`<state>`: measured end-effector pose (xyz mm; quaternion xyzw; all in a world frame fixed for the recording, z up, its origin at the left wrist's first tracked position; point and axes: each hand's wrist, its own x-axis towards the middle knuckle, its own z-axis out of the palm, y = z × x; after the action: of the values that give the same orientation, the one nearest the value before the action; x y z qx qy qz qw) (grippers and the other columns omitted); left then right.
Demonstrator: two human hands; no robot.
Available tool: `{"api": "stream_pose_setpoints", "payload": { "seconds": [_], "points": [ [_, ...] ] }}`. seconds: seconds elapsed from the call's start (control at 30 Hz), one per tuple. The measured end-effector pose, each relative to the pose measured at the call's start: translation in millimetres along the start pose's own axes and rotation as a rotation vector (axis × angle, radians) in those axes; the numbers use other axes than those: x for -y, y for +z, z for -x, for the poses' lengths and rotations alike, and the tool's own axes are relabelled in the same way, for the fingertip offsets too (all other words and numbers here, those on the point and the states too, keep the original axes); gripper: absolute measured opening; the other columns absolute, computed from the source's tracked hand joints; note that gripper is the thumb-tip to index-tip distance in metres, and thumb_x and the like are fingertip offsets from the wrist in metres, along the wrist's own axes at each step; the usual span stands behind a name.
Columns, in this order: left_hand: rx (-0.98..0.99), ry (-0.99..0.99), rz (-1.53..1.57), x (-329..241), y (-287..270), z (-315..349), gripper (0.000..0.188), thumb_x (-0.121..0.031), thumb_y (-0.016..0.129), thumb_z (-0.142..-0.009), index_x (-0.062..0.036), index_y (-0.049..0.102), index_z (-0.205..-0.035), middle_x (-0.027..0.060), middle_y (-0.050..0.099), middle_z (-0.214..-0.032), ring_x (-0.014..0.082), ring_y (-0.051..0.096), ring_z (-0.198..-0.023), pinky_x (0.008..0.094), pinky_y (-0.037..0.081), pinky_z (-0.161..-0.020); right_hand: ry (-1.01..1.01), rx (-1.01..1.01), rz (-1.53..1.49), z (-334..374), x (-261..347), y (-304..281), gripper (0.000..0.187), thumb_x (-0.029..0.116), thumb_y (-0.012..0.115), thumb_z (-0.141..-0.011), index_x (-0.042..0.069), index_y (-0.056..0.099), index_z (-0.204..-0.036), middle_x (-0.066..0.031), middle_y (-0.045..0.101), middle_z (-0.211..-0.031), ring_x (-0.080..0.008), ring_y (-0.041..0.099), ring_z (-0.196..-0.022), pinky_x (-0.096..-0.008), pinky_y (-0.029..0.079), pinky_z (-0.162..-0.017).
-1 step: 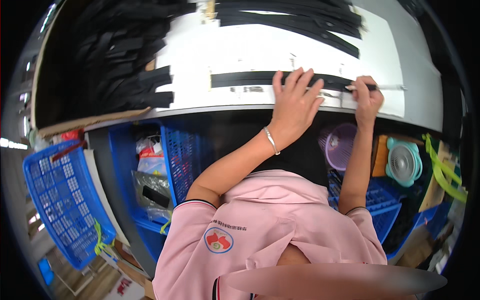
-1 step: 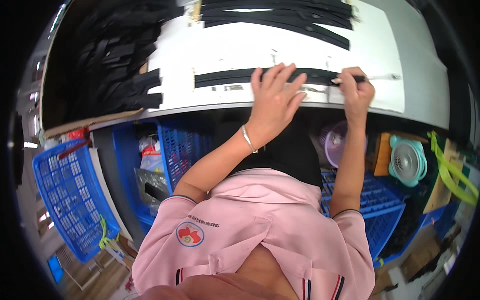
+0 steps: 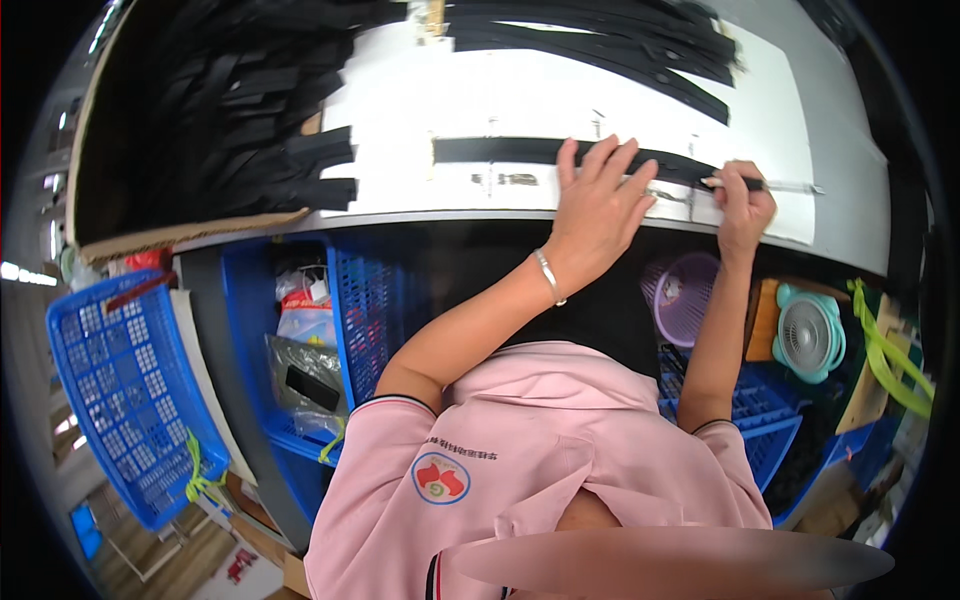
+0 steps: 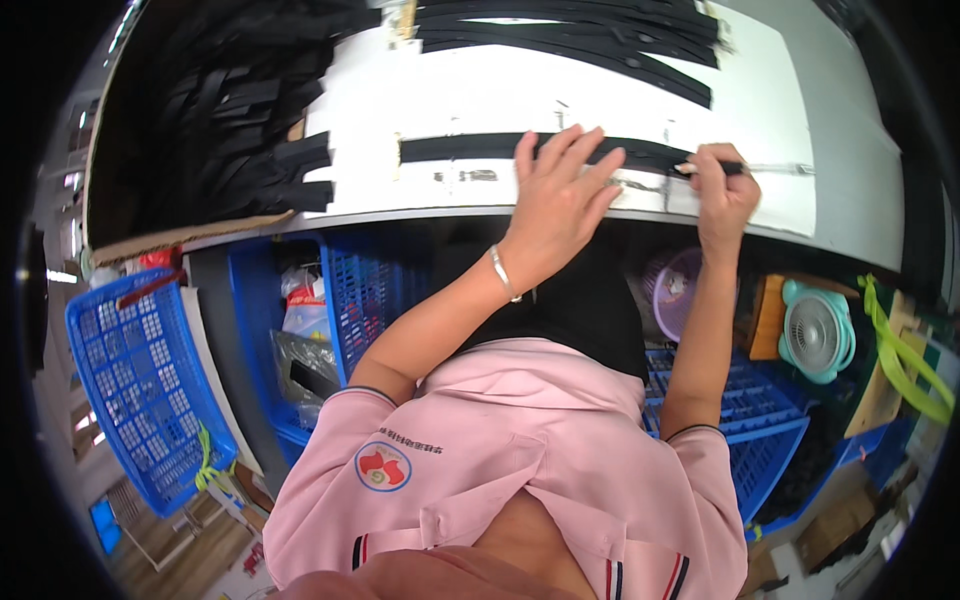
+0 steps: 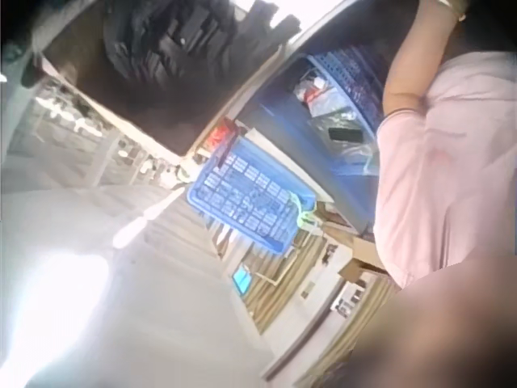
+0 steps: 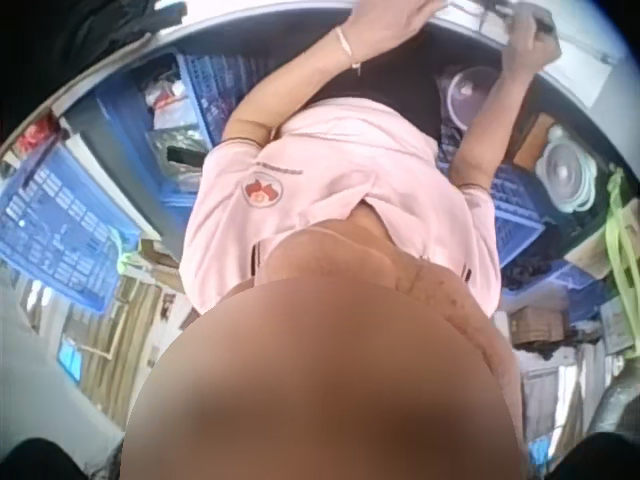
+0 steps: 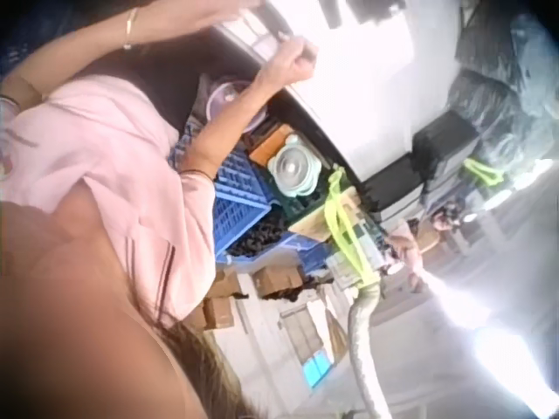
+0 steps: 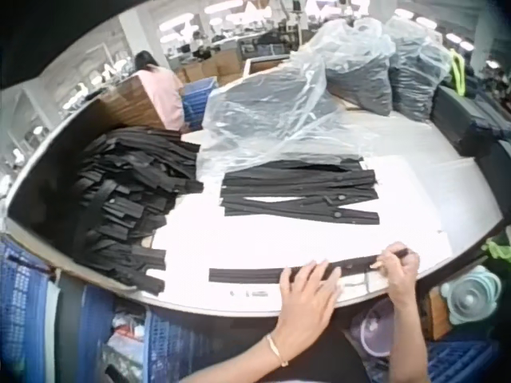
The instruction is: Marking black fabric strips with a pen using a template on a workbench.
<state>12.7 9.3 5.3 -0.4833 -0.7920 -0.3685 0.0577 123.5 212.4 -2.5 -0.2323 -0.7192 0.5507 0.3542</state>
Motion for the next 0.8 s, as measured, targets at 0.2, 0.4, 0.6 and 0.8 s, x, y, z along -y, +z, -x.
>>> {"api": "stream_pose_setpoints", "payload": {
  "seconds": [0.2, 0.4, 0.6, 0.8],
  "points": [
    [0.033, 0.057, -0.039, 33.4, 5.0, -47.2, 0.035, -0.027, 0.069, -0.095, -0.0074, 0.070, -0.124, 0.0126, 0.057, -0.138, 0.0321, 0.045, -0.137, 0.0650, 0.021, -0.117, -0.024, -0.080, -0.076, -5.3, -6.4, 11.3, 0.013, 0.012, 0.065, -0.100, 0.001, 0.071, -0.094, -0.0017, 0.066, -0.077, -0.0042, 0.052, -0.061, -0.0187, 0.039, -0.055],
    [0.001, -0.059, 0.080, 50.8, -41.4, -11.9, 0.032, -0.014, 0.064, -0.096, -0.0073, 0.068, -0.127, 0.0177, 0.054, -0.146, 0.0363, 0.039, -0.147, 0.0634, 0.017, -0.121, -0.052, -0.001, -0.042, -7.4, 5.1, 11.6, 0.018, 0.013, 0.062, -0.104, 0.000, 0.072, -0.110, -0.0051, 0.070, -0.081, -0.0052, 0.056, -0.065, -0.0193, 0.042, -0.059],
    [-0.095, -0.244, -0.496, 141.8, -144.1, 49.7, 0.052, 0.006, 0.054, -0.082, -0.0046, 0.061, -0.133, 0.0217, 0.052, -0.146, 0.0422, 0.040, -0.145, 0.0643, 0.019, -0.121, -0.208, 0.176, 0.241, -12.5, 25.5, 32.6, 0.019, 0.007, 0.065, -0.100, 0.001, 0.073, -0.116, -0.0082, 0.074, -0.099, -0.0158, 0.068, -0.093, -0.0295, 0.053, -0.084],
    [-0.199, -0.426, -0.619, 206.7, -194.6, 63.6, 0.028, -0.004, 0.061, -0.093, -0.0081, 0.069, -0.120, 0.0116, 0.065, -0.129, 0.0339, 0.051, -0.135, 0.0585, 0.023, -0.121, -0.490, 0.114, 0.812, -15.5, 20.9, 44.6, 0.031, 0.005, 0.080, -0.085, 0.012, 0.075, -0.114, -0.0070, 0.073, -0.104, -0.0227, 0.068, -0.097, -0.0341, 0.054, -0.084]
  ]
}}
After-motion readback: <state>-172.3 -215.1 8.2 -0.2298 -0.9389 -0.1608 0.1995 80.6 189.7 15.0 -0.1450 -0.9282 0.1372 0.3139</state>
